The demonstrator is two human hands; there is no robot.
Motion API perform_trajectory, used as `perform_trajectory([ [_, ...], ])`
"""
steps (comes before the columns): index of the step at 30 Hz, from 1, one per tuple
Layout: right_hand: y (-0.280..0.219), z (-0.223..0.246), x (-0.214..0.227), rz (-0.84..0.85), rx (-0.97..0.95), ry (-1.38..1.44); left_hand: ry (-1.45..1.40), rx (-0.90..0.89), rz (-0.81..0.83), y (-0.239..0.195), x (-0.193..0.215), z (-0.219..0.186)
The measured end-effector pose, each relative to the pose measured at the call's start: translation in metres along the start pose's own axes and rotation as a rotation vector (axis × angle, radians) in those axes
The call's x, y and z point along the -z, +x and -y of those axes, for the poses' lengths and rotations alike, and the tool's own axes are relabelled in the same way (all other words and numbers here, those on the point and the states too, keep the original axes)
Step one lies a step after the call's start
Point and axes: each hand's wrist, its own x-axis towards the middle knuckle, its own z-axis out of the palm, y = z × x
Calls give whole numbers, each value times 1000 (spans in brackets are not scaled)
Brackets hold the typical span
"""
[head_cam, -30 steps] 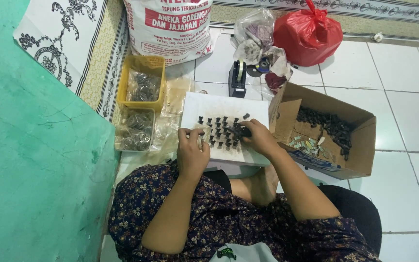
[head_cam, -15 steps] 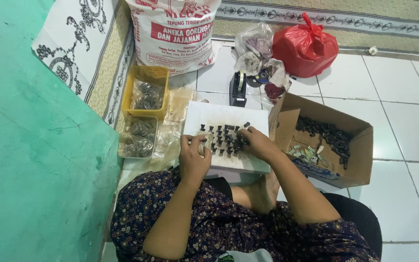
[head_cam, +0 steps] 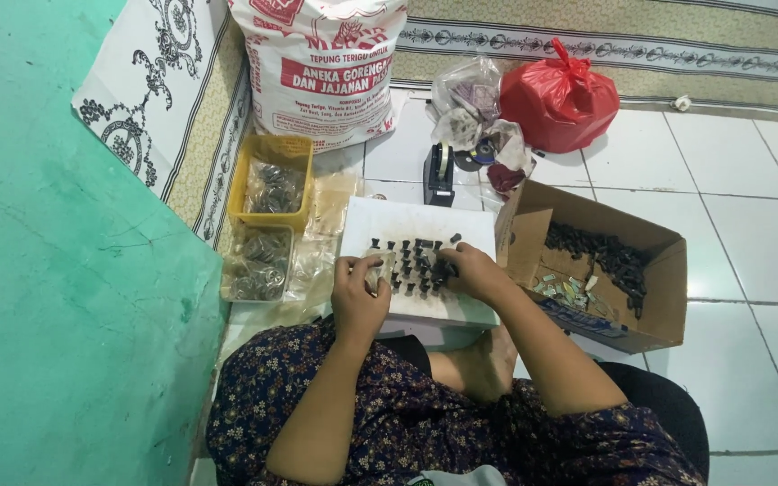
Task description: The person sits on the floor and assembles small black plastic components with metal parts, placing them in a grid on a white board. They then gather the assembled pieces and place them into a clear plastic bag, which is set aside in a yellow container.
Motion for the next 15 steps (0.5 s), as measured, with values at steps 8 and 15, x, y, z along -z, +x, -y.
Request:
perform_trajectory([
  [8,12,-12,-9,13,-30,50,-26,15,21,2,4,-5],
  [15,27,-43,-32,-162,-123,327,-48,24,3,2,7,-9],
])
